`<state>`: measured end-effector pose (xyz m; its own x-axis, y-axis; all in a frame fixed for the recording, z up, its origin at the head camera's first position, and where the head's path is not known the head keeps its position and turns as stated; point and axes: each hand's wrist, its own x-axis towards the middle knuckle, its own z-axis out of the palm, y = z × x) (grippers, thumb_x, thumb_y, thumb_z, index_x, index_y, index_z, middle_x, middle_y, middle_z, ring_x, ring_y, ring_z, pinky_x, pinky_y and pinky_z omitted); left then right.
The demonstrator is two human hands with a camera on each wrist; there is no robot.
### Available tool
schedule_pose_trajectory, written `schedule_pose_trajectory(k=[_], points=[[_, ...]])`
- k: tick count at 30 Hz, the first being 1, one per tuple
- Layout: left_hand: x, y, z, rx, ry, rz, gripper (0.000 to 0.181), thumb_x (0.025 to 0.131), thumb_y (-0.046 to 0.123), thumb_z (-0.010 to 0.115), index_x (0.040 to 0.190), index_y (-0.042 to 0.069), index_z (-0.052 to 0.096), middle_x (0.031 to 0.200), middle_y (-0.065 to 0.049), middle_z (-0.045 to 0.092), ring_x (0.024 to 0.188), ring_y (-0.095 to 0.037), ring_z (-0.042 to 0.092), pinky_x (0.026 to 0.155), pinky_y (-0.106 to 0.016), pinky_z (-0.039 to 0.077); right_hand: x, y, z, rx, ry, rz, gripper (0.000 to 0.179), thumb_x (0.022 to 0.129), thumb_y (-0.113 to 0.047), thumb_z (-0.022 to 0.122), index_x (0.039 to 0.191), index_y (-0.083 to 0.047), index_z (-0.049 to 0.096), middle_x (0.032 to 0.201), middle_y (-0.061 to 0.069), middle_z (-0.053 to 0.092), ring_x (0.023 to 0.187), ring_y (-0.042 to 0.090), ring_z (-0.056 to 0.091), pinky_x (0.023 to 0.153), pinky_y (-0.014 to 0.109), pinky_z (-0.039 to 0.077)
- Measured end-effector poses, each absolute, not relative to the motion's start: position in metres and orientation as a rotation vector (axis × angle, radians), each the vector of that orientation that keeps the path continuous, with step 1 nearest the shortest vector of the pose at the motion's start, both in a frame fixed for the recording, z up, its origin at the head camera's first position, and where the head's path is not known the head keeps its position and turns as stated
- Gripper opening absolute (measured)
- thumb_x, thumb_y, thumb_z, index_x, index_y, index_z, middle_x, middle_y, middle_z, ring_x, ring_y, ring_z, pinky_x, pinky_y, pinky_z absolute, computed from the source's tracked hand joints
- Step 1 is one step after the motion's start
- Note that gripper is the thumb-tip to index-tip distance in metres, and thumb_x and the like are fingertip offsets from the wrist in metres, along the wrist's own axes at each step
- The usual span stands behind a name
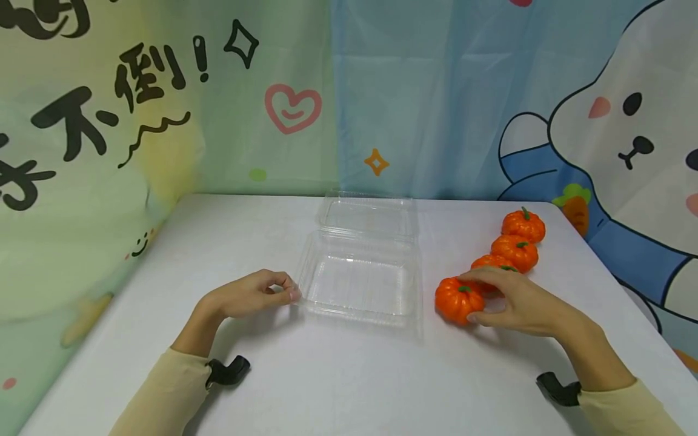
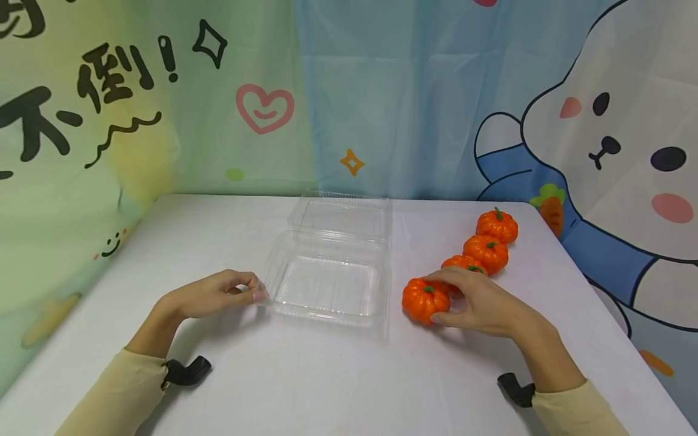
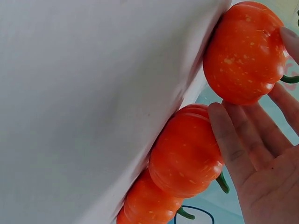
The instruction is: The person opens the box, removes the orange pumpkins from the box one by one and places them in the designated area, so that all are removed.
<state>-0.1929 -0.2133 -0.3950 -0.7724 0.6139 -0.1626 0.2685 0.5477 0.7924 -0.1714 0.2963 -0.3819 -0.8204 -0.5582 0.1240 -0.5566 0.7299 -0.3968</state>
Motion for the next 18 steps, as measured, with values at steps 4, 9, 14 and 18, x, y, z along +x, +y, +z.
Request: schedule_pose_trajectory(k=[4,9,14,18], points=[[-0.1935,-0.2137,-0.3960,0.711,2.373,1.098,0.022,0.105,0.036,0.059,0.106,0.016,0.069,0.112,0.003,0.068,0.112,-0.020,0.053,0.096,-0.039,0.040,-0.1705,0.2970,-0.3816,-0.929,2.922,-0.666,0.057,0.083,-0.041,0.086,0.133,-0.021,0.066,0.129,-0.006,0.066,0.119,0.019,0.059,0.099,0.056,0.050],[-0.1930,-0.2142,-0.3940,0.687,2.386,1.097,0.026,0.105,0.037,0.057,0.110,0.015,0.071,0.114,0.003,0.070,0.117,-0.019,0.055,0.102,-0.042,0.040,-0.1712,0.2972,-0.3808,-0.909,2.906,-0.703,0.062,0.083,-0.046,0.085,0.134,-0.018,0.065,0.137,0.003,0.063,0.125,0.027,0.056,0.099,0.060,0.049],[-0.1952,-0.2155,-0.3929,0.677,2.401,1.106,0.027,0.107,0.037,0.054,0.110,0.016,0.070,0.114,0.002,0.069,0.117,-0.020,0.055,0.104,-0.046,0.039,-0.1735,0.2963,-0.3770,-0.886,2.925,-0.712,0.068,0.083,-0.049,0.084,0.137,-0.016,0.062,0.136,0.006,0.062,0.121,0.027,0.059,0.093,0.056,0.054],[-0.1979,-0.2157,-0.3919,0.640,2.454,1.118,0.031,0.107,0.042,0.051,0.111,0.016,0.067,0.116,0.000,0.067,0.120,-0.021,0.055,0.107,-0.052,0.038,-0.1780,0.2941,-0.3725,-0.914,2.947,-0.734,0.061,0.086,-0.041,0.083,0.137,-0.016,0.061,0.133,0.007,0.063,0.116,0.028,0.062,0.090,0.056,0.056]])
